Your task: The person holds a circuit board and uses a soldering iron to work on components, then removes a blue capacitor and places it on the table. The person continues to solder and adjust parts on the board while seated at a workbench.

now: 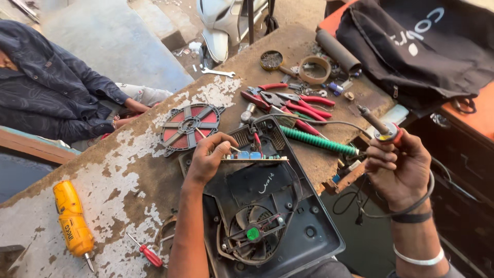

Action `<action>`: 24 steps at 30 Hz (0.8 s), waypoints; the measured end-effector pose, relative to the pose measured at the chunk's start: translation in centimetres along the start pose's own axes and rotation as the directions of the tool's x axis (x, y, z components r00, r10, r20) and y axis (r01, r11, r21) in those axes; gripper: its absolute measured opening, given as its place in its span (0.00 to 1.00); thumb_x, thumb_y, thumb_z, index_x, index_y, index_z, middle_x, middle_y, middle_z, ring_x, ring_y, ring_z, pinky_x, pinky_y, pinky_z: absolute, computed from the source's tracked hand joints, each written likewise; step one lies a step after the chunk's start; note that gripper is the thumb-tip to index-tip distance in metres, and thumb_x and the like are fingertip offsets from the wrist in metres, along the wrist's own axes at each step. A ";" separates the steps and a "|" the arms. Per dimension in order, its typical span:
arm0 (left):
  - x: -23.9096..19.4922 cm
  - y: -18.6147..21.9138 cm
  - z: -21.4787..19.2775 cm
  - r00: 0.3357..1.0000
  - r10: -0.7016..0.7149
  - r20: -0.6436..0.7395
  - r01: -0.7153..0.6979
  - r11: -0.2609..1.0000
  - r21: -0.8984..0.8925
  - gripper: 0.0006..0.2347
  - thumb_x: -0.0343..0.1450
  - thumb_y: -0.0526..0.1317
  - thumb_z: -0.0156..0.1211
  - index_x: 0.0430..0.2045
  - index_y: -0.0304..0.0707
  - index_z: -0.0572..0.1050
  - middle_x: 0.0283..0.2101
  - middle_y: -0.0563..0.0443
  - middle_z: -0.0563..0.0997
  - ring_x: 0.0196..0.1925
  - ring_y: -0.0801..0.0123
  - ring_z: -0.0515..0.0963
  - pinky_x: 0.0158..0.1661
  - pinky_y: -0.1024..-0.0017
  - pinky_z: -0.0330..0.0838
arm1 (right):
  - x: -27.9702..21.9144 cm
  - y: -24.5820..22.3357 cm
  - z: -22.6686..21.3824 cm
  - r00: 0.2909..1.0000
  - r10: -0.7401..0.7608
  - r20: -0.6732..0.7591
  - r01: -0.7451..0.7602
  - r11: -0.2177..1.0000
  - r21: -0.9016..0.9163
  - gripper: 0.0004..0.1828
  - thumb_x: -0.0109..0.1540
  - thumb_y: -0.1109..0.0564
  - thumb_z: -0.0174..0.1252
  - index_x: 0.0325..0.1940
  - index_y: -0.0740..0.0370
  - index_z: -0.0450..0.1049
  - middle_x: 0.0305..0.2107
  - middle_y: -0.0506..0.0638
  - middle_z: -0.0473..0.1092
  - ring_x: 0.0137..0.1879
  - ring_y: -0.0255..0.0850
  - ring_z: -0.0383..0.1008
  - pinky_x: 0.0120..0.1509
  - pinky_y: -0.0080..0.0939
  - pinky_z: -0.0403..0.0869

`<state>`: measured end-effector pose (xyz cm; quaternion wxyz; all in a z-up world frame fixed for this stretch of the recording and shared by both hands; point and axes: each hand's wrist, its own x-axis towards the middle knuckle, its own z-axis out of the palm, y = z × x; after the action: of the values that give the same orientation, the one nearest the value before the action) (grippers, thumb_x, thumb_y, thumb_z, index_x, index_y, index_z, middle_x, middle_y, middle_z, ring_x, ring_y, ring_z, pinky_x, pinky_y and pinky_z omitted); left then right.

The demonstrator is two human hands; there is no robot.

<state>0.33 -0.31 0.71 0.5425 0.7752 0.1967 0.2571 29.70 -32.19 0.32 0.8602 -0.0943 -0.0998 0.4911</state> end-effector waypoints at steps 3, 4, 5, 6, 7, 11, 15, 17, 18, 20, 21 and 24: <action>0.0 -0.2 0.2 1.000 0.017 -0.006 -0.017 1.000 0.017 0.13 0.72 0.45 0.55 0.33 0.33 0.81 0.29 0.56 0.78 0.35 0.77 0.75 0.39 0.76 0.68 | 0.4 0.3 0.6 0.999 0.031 0.014 -0.031 1.000 0.002 0.14 0.72 0.55 0.58 0.37 0.67 0.74 0.29 0.49 0.67 0.33 0.31 0.67 0.33 0.23 0.69; 0.0 -0.1 0.1 1.000 0.028 -0.007 -0.028 0.999 0.021 0.13 0.72 0.46 0.55 0.33 0.33 0.81 0.29 0.55 0.79 0.35 0.77 0.75 0.39 0.75 0.69 | 0.2 0.5 0.8 0.999 0.039 0.017 -0.039 0.999 0.002 0.13 0.72 0.54 0.58 0.39 0.68 0.75 0.29 0.49 0.67 0.32 0.31 0.67 0.32 0.22 0.69; -0.2 -0.2 0.1 1.000 -0.007 -0.017 0.007 0.999 0.031 0.14 0.71 0.46 0.55 0.34 0.34 0.81 0.28 0.55 0.78 0.34 0.76 0.74 0.38 0.74 0.68 | 0.1 0.7 0.8 0.998 0.044 0.033 -0.045 0.999 0.016 0.14 0.72 0.55 0.58 0.37 0.68 0.74 0.30 0.50 0.67 0.33 0.31 0.67 0.33 0.22 0.69; -0.5 -0.2 0.0 0.999 -0.042 -0.027 0.043 0.998 0.042 0.14 0.71 0.46 0.54 0.34 0.34 0.82 0.27 0.54 0.77 0.32 0.75 0.73 0.36 0.73 0.67 | -0.1 1.0 0.8 0.998 0.049 0.048 -0.051 0.998 0.029 0.15 0.73 0.55 0.58 0.35 0.68 0.74 0.31 0.50 0.67 0.34 0.31 0.68 0.34 0.22 0.69; 0.0 -0.1 0.0 0.997 -0.064 -0.037 0.066 0.997 0.050 0.14 0.71 0.47 0.54 0.34 0.34 0.82 0.27 0.54 0.77 0.31 0.74 0.72 0.35 0.72 0.66 | 0.2 0.8 1.0 0.996 0.048 0.072 -0.050 0.998 0.036 0.17 0.74 0.56 0.57 0.33 0.68 0.73 0.31 0.51 0.67 0.34 0.32 0.68 0.35 0.23 0.70; 0.2 0.1 0.2 1.000 0.014 -0.001 -0.014 1.000 0.009 0.14 0.71 0.46 0.54 0.33 0.34 0.81 0.29 0.55 0.79 0.35 0.76 0.76 0.38 0.74 0.69 | 0.0 0.6 0.5 1.000 0.029 -0.007 -0.028 0.999 0.022 0.12 0.71 0.56 0.57 0.40 0.69 0.75 0.29 0.50 0.67 0.32 0.32 0.69 0.32 0.22 0.70; -0.1 0.2 0.0 1.000 0.011 -0.011 -0.010 0.999 0.031 0.15 0.73 0.47 0.53 0.33 0.33 0.81 0.29 0.54 0.78 0.35 0.76 0.75 0.38 0.74 0.68 | 0.3 0.8 -0.4 0.999 -0.014 -0.034 0.013 1.000 -0.009 0.13 0.73 0.55 0.57 0.40 0.68 0.75 0.31 0.51 0.68 0.34 0.33 0.70 0.34 0.23 0.70; 0.0 0.2 0.2 0.999 0.029 -0.024 -0.028 0.999 0.017 0.17 0.75 0.49 0.51 0.33 0.33 0.81 0.30 0.55 0.79 0.36 0.76 0.75 0.39 0.74 0.69 | 0.6 0.8 -0.7 0.993 -0.049 -0.111 0.044 0.998 -0.052 0.12 0.72 0.54 0.57 0.43 0.68 0.76 0.31 0.50 0.69 0.34 0.33 0.70 0.34 0.24 0.71; 0.0 0.2 0.3 0.998 0.045 -0.033 -0.045 0.999 0.001 0.19 0.76 0.51 0.50 0.33 0.32 0.80 0.32 0.55 0.79 0.37 0.76 0.75 0.40 0.75 0.69 | 0.8 0.8 -0.7 0.984 -0.071 -0.165 0.058 0.995 -0.078 0.13 0.71 0.54 0.58 0.45 0.69 0.76 0.31 0.50 0.69 0.33 0.33 0.70 0.34 0.24 0.71; 0.2 0.2 0.1 0.995 0.048 -0.082 -0.048 0.999 0.004 0.23 0.77 0.55 0.47 0.32 0.32 0.80 0.32 0.55 0.79 0.37 0.75 0.74 0.41 0.74 0.68 | 1.3 1.3 -0.6 0.971 -0.134 -0.197 0.103 0.982 -0.157 0.13 0.72 0.54 0.58 0.47 0.69 0.77 0.31 0.51 0.70 0.35 0.34 0.71 0.36 0.26 0.72; 0.1 0.0 0.1 0.992 0.022 -0.121 -0.021 1.000 0.014 0.25 0.78 0.57 0.45 0.32 0.32 0.80 0.32 0.55 0.79 0.36 0.75 0.73 0.41 0.74 0.66 | 1.2 1.7 -0.5 0.968 -0.168 -0.184 0.128 0.969 -0.212 0.13 0.73 0.54 0.58 0.48 0.69 0.77 0.32 0.52 0.71 0.36 0.35 0.71 0.37 0.27 0.72; 0.1 -0.7 -0.1 0.980 0.033 -0.197 -0.024 0.998 0.050 0.30 0.77 0.64 0.42 0.31 0.32 0.80 0.30 0.54 0.79 0.35 0.74 0.73 0.40 0.73 0.66 | 0.2 3.4 -0.1 0.967 -0.249 -0.058 0.199 0.875 -0.440 0.10 0.74 0.56 0.57 0.46 0.68 0.73 0.36 0.55 0.73 0.38 0.39 0.73 0.41 0.32 0.74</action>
<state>0.29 0.05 0.12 0.4981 0.7612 0.2445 0.3357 27.00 -30.31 -0.61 0.8732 -0.2974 -0.1677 0.3477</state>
